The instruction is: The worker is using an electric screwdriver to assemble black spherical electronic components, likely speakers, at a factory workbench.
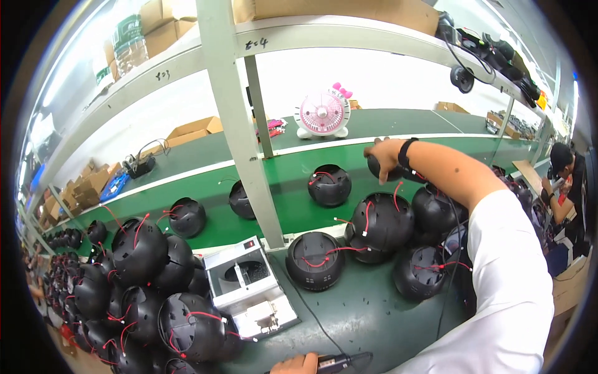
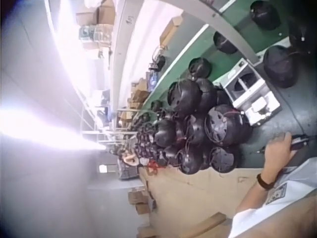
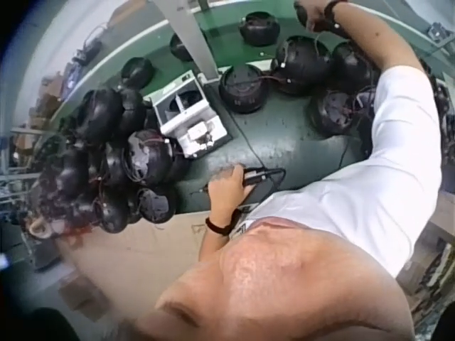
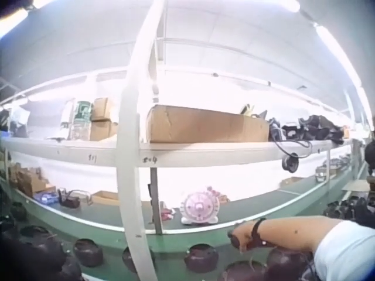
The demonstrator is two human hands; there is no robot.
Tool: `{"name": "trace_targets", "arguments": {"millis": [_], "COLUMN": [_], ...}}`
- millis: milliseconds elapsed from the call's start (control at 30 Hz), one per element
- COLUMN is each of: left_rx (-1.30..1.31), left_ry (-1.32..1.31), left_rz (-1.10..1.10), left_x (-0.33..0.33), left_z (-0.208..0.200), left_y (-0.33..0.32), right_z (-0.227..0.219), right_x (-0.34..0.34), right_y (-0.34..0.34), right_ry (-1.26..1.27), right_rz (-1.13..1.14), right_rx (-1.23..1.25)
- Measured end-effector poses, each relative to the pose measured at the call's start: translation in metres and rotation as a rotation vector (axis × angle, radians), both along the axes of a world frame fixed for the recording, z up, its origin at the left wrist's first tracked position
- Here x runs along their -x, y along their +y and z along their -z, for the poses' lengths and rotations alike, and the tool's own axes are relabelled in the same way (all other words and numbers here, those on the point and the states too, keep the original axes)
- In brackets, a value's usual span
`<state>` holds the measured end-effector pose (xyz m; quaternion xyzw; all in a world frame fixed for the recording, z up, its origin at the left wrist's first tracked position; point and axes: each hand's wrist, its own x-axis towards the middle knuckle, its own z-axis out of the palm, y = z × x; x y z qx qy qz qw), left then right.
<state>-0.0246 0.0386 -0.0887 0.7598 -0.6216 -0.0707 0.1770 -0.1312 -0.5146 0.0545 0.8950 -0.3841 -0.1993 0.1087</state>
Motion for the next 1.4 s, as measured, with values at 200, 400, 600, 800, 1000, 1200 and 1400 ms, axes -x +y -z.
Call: {"name": "trace_targets", "arguments": {"millis": [200, 400, 600, 800, 1000, 1200, 1400], "left_rx": [0.219, 0.335, 0.332, 0.292, 0.419, 0.942, 1.221], "left_ry": [-0.111, -0.194, -0.118, -0.088, -0.182, 0.778, 1.363], "left_rz": [-0.014, -0.035, -0.012, -0.005, 0.007, 0.119, 0.204], "left_x": [0.000, 0.001, 0.001, -0.003, -0.018, -0.045, -0.069], "left_z": [0.023, 0.034, 0.022, 0.029, 0.019, -0.025, -0.092], "left_y": [0.000, -0.004, -0.004, 0.003, 0.003, 0.039, -0.037], "right_z": [0.035, 0.006, 0.046, 0.018, -0.120, -0.081, 0.061], "right_x": [-0.009, -0.087, -0.112, -0.116, -0.054, 0.048, 0.060], "right_y": [-0.028, -0.025, 0.012, 0.029, 0.162, 0.310, 0.395], "right_ry": [0.091, -0.333, -0.161, -0.435, -0.426, -0.635, -0.860], "right_rz": [0.007, 0.169, 0.309, 0.055, -0.193, -0.681, -0.612], "right_rx": [-0.181, -0.341, -0.593, -0.273, -0.350, -0.386, -0.491]}}
